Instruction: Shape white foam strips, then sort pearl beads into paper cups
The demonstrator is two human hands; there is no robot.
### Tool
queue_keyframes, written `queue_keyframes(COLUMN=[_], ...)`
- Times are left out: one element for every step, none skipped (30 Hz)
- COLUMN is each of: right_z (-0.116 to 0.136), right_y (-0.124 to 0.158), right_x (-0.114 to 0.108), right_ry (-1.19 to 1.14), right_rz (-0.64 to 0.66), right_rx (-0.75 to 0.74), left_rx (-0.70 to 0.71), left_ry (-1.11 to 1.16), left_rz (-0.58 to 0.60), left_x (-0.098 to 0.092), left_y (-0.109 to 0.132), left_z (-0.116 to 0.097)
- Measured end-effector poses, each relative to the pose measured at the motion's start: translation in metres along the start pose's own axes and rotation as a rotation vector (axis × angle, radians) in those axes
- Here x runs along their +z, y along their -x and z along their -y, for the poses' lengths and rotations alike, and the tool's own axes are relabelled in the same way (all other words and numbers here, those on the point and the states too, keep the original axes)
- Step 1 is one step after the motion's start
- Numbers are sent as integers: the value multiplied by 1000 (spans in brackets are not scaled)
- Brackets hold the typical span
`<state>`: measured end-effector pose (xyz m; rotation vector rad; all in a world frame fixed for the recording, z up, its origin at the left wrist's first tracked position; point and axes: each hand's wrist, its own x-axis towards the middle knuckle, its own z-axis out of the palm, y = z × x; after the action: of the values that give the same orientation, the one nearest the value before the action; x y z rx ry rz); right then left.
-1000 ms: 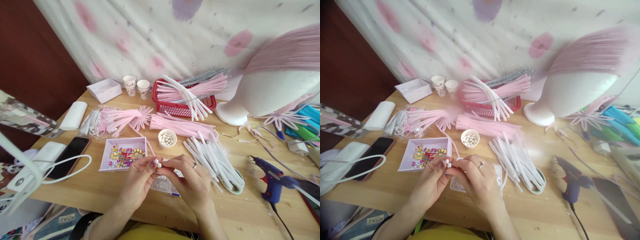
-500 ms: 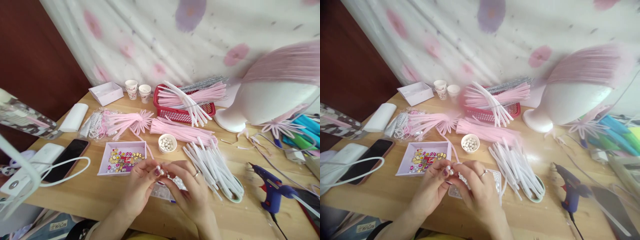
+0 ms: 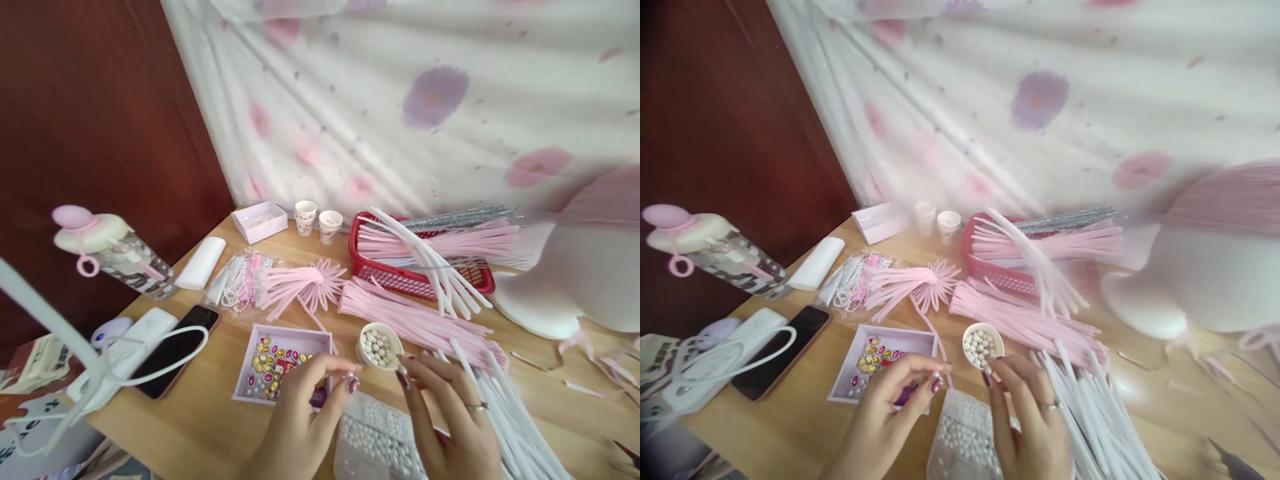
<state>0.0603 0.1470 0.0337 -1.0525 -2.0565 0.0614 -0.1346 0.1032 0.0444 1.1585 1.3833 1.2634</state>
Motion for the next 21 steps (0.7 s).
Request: queue_keyframes(right_z=[-5,-9,-13,-16,-18,-19,-18,-16,-13,-10,-6,-2,1,2,3,2,-1,-4,-7,-10,-13], right_y=[-3,-5,-6,-6,-5,-4,-2,0,2,4,6,7,8,9,10,11,12,13,13,13,12], right_x=[2,4,6,7,8,9,9,9,8,6,5,4,3,2,3,5,8,12,17,23,29], right_ry=[39,74,101,119,128,131,130,126,122,117,106,91,77,67,58,48,41,31,14,-1,-6], right_rz=[18,41,65,85,98,100,96,93,89,83,85,91,102,116,138,168,201,233,271,304,327], right_rx=[37,75,104,124,140,161,197,244,302,364,416,457,482,498,508,510,503,488,475,477,495], left_rx=[82,152,203,236,254,260,262,260,257,255,253,239,228,190,92,27,-21,-71,-123,-177,-226], left_ry=[-136,-255,-346,-411,-462,-508,-549,-582,-604,-615,-621,-642,-671,-735,-850,-903,-936,-965,-987,-1000,-1007], left_rz=[-43,-82,-112,-128,-122,-94,-55,-14,19,30,8,-50,-139,-272,-411,-497,-539,-559,-551,-532,-509], left_x=[-9,-18,-27,-34,-40,-45,-49,-54,-58,-65,-73,-84,-96,-110,-125,-140,-154,-166,-176,-183,-189], left_y=[-1,-2,-2,-2,-2,-1,0,0,0,-1,-5,-11,-19,-30,-43,-57,-71,-85,-97,-108,-118], left_z=[2,4,7,9,11,13,14,14,13,12,10,8,7,6,7,8,11,15,19,24,29])
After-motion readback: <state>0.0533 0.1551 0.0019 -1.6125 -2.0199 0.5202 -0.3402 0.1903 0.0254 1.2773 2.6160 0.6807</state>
